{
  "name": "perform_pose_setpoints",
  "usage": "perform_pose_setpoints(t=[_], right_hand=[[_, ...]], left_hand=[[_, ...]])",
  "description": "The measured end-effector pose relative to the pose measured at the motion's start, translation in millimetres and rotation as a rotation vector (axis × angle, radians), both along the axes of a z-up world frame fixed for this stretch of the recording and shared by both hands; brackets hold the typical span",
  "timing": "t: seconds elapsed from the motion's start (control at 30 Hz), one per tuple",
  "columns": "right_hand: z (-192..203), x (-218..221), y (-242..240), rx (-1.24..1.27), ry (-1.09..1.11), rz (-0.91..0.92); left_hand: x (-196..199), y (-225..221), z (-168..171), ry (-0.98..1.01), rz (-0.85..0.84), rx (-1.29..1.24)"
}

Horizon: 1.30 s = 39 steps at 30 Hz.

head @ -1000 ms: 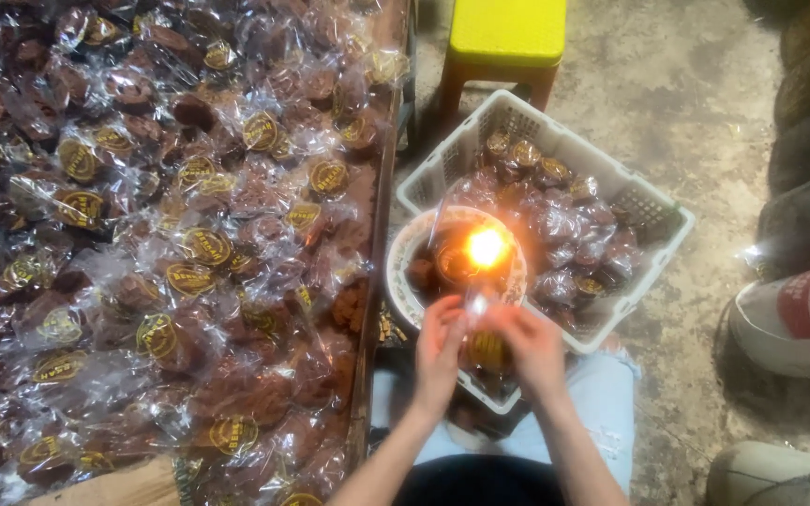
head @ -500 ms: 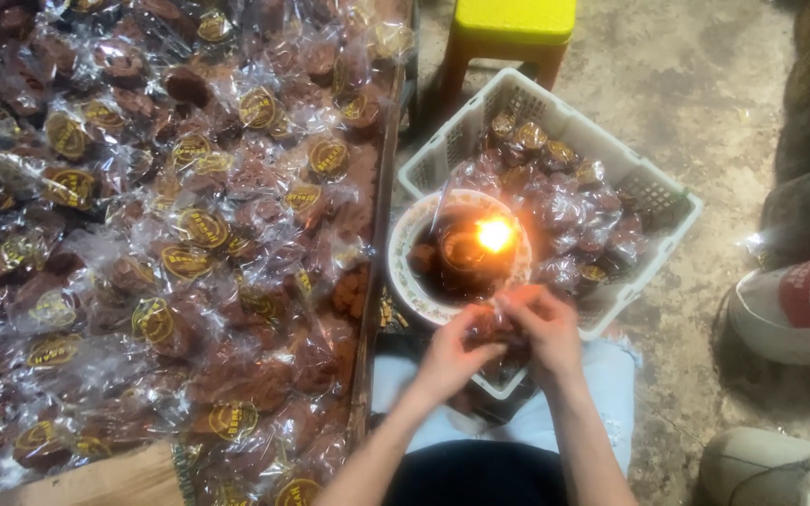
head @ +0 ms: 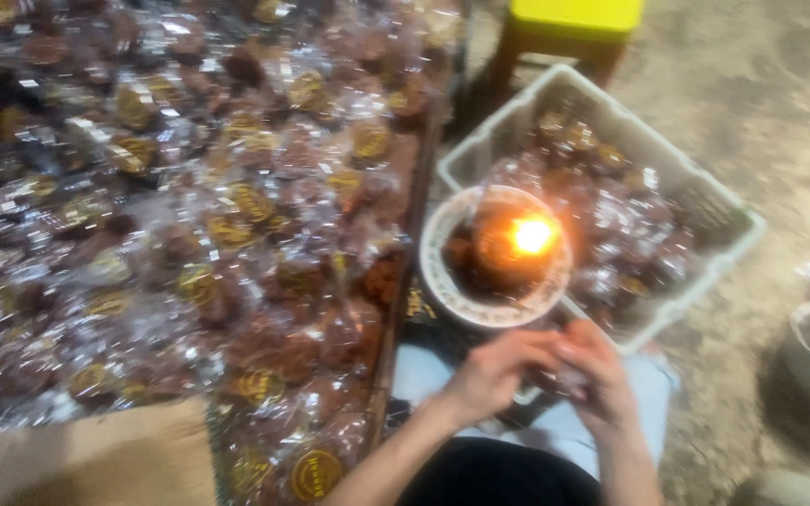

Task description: Sealing plastic bags containing bread by holding the open ends over a flame and then placing them in a crate.

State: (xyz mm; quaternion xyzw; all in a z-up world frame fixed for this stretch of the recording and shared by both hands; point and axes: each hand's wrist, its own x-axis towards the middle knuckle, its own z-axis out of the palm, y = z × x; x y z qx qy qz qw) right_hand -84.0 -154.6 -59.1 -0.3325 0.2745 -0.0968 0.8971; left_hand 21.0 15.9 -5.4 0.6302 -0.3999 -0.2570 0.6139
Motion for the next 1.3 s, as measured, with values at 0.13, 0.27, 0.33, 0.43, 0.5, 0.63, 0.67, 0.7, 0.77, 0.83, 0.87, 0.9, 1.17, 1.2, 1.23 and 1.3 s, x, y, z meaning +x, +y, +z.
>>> perform_pose_setpoints(t=[0.13,0.27,0.33,0.43,0.5,0.63,0.67,0.7,0.77,0.83,0.87,0.9,1.17,1.2,1.23,1.3], right_hand=[[-10,-24,-33,-0.046,0.078,-0.129],[-10,-46,-46,-0.167,0.007,-0.299],[-25,-57,-48,-0.161,-0.004,-0.237],[-52,-57,-36,-0.152,0.0,-0.129],[-64,-55,-19,-0.152,0.191,-0.006],[-46,-35,12,-0.076,0.233,0.079],[-39,-29,18,-0.062,0.254,0.094],[-33,-24,23,-0.048,0.275,0.11],[-26,-18,32,-0.047,0.262,0.119],[-13,-10,40,-0.052,0.248,0.121],[-4,-6,44,-0.081,0.273,0.147],[5,-2,49,-0.108,0.298,0.173],[74,26,45,-0.443,0.082,0.065],[78,29,39,-0.582,0.173,0.006],[80,28,33,-0.591,0.182,-0.008],[84,25,25,-0.468,0.117,-0.044]], left_hand=[[24,14,20,-0.302,0.053,0.079],[92,66,56,-0.325,0.8,0.189],[125,104,53,-0.591,1.061,0.367],[156,149,52,-0.264,0.913,1.086],[155,154,66,-0.361,0.633,1.237],[151,156,40,-0.421,0.639,1.275],[147,155,31,-0.402,0.669,1.226],[144,154,22,-0.382,0.699,1.177],[122,141,45,-0.337,0.832,0.992],[104,122,72,-0.283,0.949,0.793],[96,110,87,0.015,1.088,0.413],[87,100,103,0.318,1.184,0.023],[17,19,54,0.72,0.54,-0.065],[15,12,53,0.741,0.373,0.003],[20,7,56,0.747,0.355,0.0],[32,0,61,0.55,0.026,0.319]])
